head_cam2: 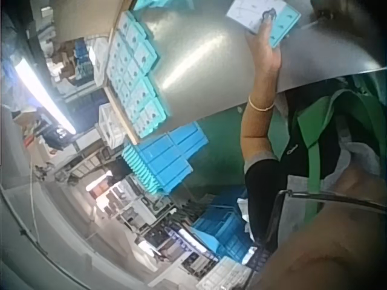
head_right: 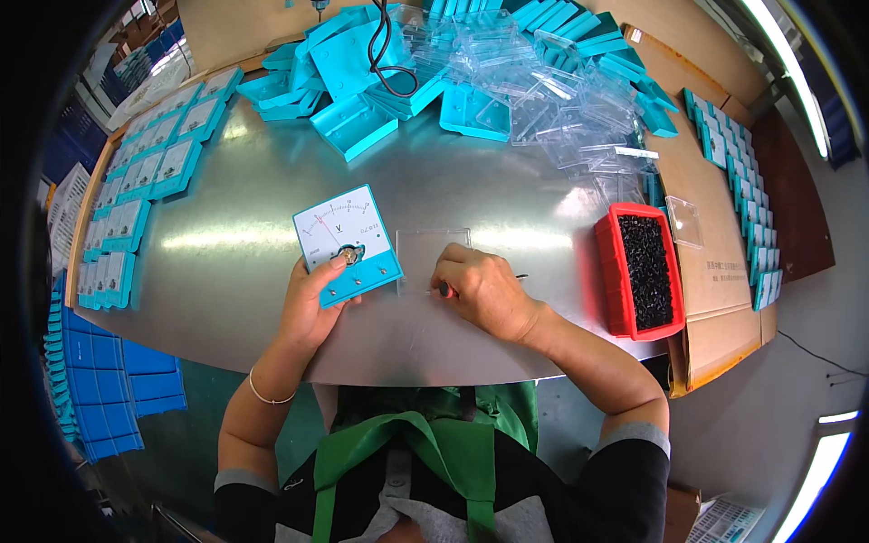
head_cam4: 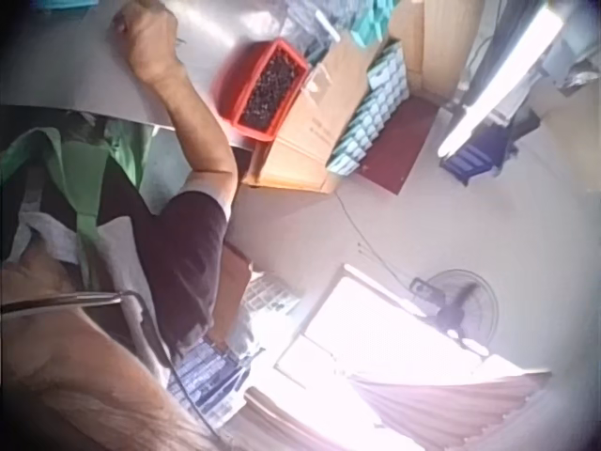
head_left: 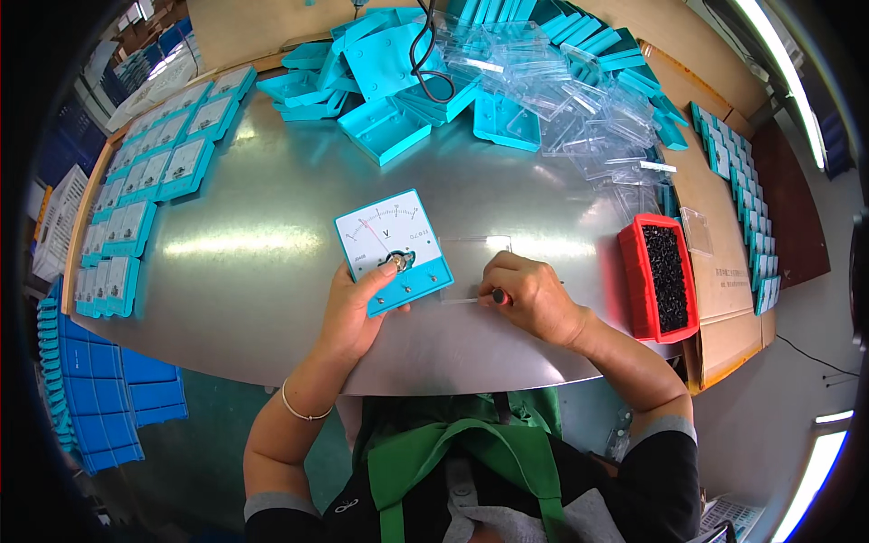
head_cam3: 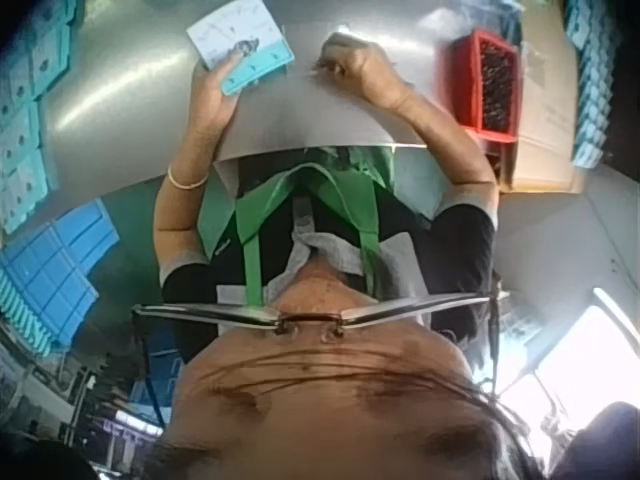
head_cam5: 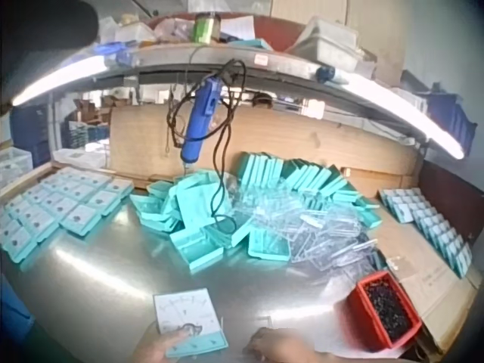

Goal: The person assembles small teal-colored electronic devices at a workstation. They use a screwdriver to tighten screws on the internal mechanism, place a clear plastic cover over the face, and then close the teal casing. The completed units are stacked on the table.

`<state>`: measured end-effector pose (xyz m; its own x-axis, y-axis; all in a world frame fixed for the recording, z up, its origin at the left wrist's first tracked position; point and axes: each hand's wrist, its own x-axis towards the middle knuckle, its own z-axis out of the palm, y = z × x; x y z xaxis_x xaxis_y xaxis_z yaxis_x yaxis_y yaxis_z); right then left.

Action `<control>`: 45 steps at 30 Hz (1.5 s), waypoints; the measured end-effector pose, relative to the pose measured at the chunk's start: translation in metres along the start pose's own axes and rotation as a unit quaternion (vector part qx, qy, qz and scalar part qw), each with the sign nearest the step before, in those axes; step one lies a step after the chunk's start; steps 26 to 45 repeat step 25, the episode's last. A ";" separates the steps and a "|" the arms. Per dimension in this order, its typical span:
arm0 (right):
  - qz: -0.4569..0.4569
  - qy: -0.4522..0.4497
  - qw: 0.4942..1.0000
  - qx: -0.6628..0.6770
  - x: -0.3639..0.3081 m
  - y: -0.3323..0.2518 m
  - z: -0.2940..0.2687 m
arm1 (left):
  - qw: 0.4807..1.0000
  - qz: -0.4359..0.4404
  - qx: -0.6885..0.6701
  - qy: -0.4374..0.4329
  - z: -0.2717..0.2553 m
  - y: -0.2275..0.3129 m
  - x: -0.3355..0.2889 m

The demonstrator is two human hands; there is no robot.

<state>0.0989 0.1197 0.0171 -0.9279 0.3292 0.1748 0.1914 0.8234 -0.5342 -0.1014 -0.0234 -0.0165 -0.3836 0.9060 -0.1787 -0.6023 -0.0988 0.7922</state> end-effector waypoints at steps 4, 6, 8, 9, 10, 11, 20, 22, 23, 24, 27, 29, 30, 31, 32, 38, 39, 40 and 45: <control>0.005 0.002 1.000 0.017 -0.002 0.001 0.002 | 1.000 0.000 0.007 -0.001 -0.001 -0.002 0.001; 0.002 -0.002 1.000 0.029 -0.003 0.004 0.003 | 1.000 0.003 0.006 0.001 0.000 -0.003 0.000; 0.003 -0.003 0.999 0.034 -0.003 0.008 0.003 | 1.000 0.001 0.006 -0.003 0.000 -0.002 0.000; 0.009 -0.023 0.999 0.038 0.000 0.009 0.001 | 1.000 0.000 0.006 -0.004 0.000 -0.002 -0.001; 0.016 -0.042 0.998 0.042 0.006 0.011 0.000 | 1.000 -0.001 0.007 -0.004 0.001 -0.001 0.000; 0.023 -0.060 0.997 0.047 0.012 0.013 -0.002 | 1.000 -0.003 0.007 -0.003 0.002 -0.001 -0.001; 0.151 -0.369 0.916 -0.034 0.083 0.012 -0.017 | 1.000 -0.011 0.014 0.016 -0.002 -0.003 0.003; 0.147 -0.402 0.902 -0.053 0.091 0.011 -0.019 | 1.000 -0.008 0.000 0.020 -0.003 -0.002 0.003; 0.145 -0.414 0.898 -0.044 0.093 0.015 -0.018 | 1.000 -0.006 -0.008 0.026 -0.002 -0.001 0.003; 0.143 -0.426 0.893 -0.035 0.095 0.017 -0.019 | 0.999 -0.004 -0.016 0.032 0.000 -0.001 0.001; 0.143 -0.431 0.890 -0.040 0.097 0.017 -0.018 | 0.999 -0.004 -0.014 0.033 0.000 -0.001 0.000; 0.143 -0.431 0.890 -0.040 0.097 0.017 -0.018 | 0.999 -0.004 -0.014 0.033 0.000 -0.001 0.000; 0.143 -0.431 0.890 -0.040 0.097 0.017 -0.018 | 0.999 -0.004 -0.014 0.033 0.000 -0.001 0.000; 0.143 -0.431 0.890 -0.040 0.097 0.017 -0.018 | 0.999 -0.004 -0.014 0.033 0.000 -0.001 0.000; 0.143 -0.431 0.890 -0.040 0.097 0.017 -0.018 | 0.999 -0.004 -0.014 0.033 0.000 -0.001 0.000; 0.143 -0.431 0.890 -0.040 0.097 0.017 -0.018 | 0.999 -0.004 -0.014 0.033 0.000 -0.001 0.000; 0.143 -0.431 0.890 -0.040 0.097 0.017 -0.018 | 0.999 -0.004 -0.014 0.033 0.000 -0.001 0.000; 0.143 -0.431 0.890 -0.040 0.097 0.017 -0.018 | 0.999 -0.004 -0.014 0.033 0.000 -0.001 0.000; 0.143 -0.431 0.890 -0.040 0.097 0.017 -0.018 | 0.999 -0.004 -0.014 0.033 0.000 -0.001 0.000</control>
